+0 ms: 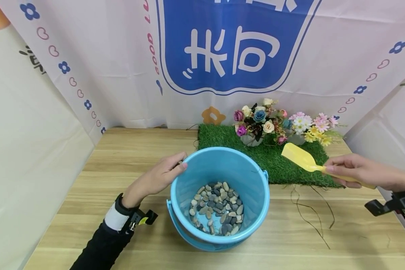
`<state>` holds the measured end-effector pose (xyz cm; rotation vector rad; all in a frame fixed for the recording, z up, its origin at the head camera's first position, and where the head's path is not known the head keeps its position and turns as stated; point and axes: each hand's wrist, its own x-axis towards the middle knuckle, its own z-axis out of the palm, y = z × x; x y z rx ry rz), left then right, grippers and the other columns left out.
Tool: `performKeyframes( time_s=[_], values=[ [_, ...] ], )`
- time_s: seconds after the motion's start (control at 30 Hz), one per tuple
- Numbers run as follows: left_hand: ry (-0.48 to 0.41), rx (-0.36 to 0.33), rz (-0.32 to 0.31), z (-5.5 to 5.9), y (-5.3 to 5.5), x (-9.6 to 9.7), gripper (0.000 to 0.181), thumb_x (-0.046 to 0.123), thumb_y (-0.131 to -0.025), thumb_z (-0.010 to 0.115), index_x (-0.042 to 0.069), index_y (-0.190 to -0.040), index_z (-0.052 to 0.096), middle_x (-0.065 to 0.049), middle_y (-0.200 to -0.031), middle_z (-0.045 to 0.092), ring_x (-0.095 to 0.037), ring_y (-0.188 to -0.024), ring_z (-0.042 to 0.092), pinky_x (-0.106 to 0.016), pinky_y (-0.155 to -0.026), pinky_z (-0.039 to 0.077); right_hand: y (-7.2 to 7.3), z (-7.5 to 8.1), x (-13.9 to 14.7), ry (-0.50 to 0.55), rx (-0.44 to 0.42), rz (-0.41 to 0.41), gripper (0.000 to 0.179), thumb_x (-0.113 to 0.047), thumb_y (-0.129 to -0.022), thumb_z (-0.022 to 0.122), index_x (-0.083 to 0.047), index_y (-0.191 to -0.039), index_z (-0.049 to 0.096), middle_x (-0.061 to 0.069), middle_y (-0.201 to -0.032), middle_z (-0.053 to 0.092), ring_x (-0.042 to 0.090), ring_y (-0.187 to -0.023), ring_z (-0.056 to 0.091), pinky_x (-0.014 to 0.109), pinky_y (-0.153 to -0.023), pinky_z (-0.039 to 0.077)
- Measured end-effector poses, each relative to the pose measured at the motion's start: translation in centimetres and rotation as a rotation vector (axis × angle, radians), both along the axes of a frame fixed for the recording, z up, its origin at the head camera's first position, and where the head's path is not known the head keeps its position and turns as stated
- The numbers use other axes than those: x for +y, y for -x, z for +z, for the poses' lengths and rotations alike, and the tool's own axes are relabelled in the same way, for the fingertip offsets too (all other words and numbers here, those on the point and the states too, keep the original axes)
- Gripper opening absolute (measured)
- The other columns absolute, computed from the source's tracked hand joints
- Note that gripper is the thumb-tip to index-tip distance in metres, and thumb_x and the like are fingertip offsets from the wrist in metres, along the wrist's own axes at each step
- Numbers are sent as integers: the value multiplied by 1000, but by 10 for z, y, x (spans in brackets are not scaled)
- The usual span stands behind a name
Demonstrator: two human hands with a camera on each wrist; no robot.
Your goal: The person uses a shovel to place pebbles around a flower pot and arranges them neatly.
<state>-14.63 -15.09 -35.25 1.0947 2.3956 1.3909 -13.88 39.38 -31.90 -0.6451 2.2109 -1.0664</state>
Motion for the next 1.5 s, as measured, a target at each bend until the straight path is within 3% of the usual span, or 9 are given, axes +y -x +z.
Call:
performKeyframes(
  time_s=[0.23,0.4,0.5,0.7,0.87,1.07,1.5],
  values=[
    [1,22,-3,0,0,1,19,25,-102,34,13,-92,45,-2,-73,53,-12,-65,61,-31,-54,55,3,24,-31,75,207,39,25,-4,-100,34,-10,-96,58,2,-60,46,13,-40,37,31,-35,41],
    [-4,27,-1,0,0,2,19,25,-102,34,13,-91,45,-1,-72,53,-12,-64,61,-31,-54,55,5,43,-59,82,294,88,24,-1,-98,40,-11,-105,61,-1,-61,48,11,-40,39,29,-33,40],
    [-6,27,0,1,-1,2,20,26,-102,34,13,-91,45,-1,-72,53,-12,-65,61,-31,-54,55,4,54,-77,75,312,118,24,-1,-96,45,-13,-107,62,-3,-60,48,9,-40,39,27,-33,39],
    [-1,24,3,1,-1,0,20,25,-102,34,13,-91,45,-2,-73,52,-12,-65,61,-31,-55,55,8,73,-121,40,315,264,22,-6,-95,49,-20,-103,64,-7,-57,45,7,-39,36,24,-31,37],
    [-3,25,-1,1,-1,-1,19,23,-101,34,12,-91,45,-3,-74,54,-12,-67,62,-31,-56,56,15,80,-153,33,312,354,21,-13,-96,50,-23,-106,65,-6,-60,50,8,-41,40,24,-33,39],
    [-6,6,-5,0,-1,-2,20,25,-102,34,12,-92,44,-3,-74,54,-12,-67,63,-31,-55,56,19,85,-182,-3,403,452,17,-21,-96,50,-25,-104,65,-9,-64,50,6,-47,42,24,-40,40],
    [-13,10,-8,-1,0,1,20,25,-102,34,11,-90,43,-5,-71,50,-12,-64,61,-30,-54,56,17,98,-223,-118,437,494,14,-31,-96,50,-27,-96,63,-6,-69,57,6,-55,52,26,-49,49]
  ],
)
